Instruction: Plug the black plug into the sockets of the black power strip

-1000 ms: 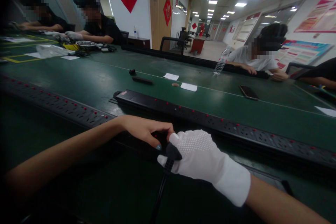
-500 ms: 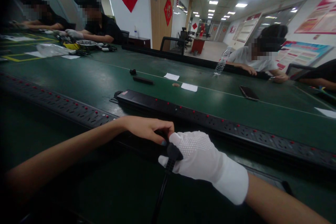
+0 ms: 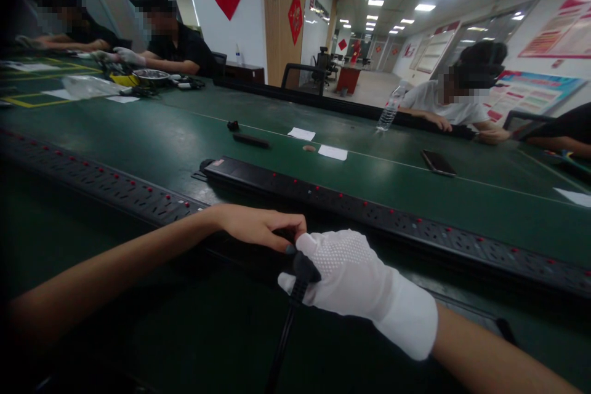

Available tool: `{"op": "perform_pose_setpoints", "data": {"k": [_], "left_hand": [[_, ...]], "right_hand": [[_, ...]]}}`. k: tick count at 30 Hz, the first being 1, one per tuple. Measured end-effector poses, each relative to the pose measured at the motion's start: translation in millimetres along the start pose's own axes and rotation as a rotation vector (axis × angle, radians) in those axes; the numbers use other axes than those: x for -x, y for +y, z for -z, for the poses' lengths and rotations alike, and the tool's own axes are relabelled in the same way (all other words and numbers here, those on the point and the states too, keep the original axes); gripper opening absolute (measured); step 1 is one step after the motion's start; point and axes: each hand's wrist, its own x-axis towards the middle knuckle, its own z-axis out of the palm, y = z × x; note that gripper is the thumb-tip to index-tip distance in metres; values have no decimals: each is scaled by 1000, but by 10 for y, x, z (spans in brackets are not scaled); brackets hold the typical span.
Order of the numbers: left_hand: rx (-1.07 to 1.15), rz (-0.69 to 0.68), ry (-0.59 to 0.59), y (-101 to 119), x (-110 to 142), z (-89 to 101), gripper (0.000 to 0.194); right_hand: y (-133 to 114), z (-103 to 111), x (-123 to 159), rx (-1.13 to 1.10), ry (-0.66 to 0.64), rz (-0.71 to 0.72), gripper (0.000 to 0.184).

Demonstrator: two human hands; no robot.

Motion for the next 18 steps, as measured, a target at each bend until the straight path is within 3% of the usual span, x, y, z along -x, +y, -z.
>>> {"op": "perform_pose_setpoints", "data": {"k": [11, 18], "left_hand": [[-10, -18, -5, 5, 15, 1, 17], [-10, -3, -4, 36, 25, 2, 17]], "right_hand": [[-3, -25, -1, 86, 80, 24, 27], [5, -17, -3, 63, 33, 23, 28]]}}
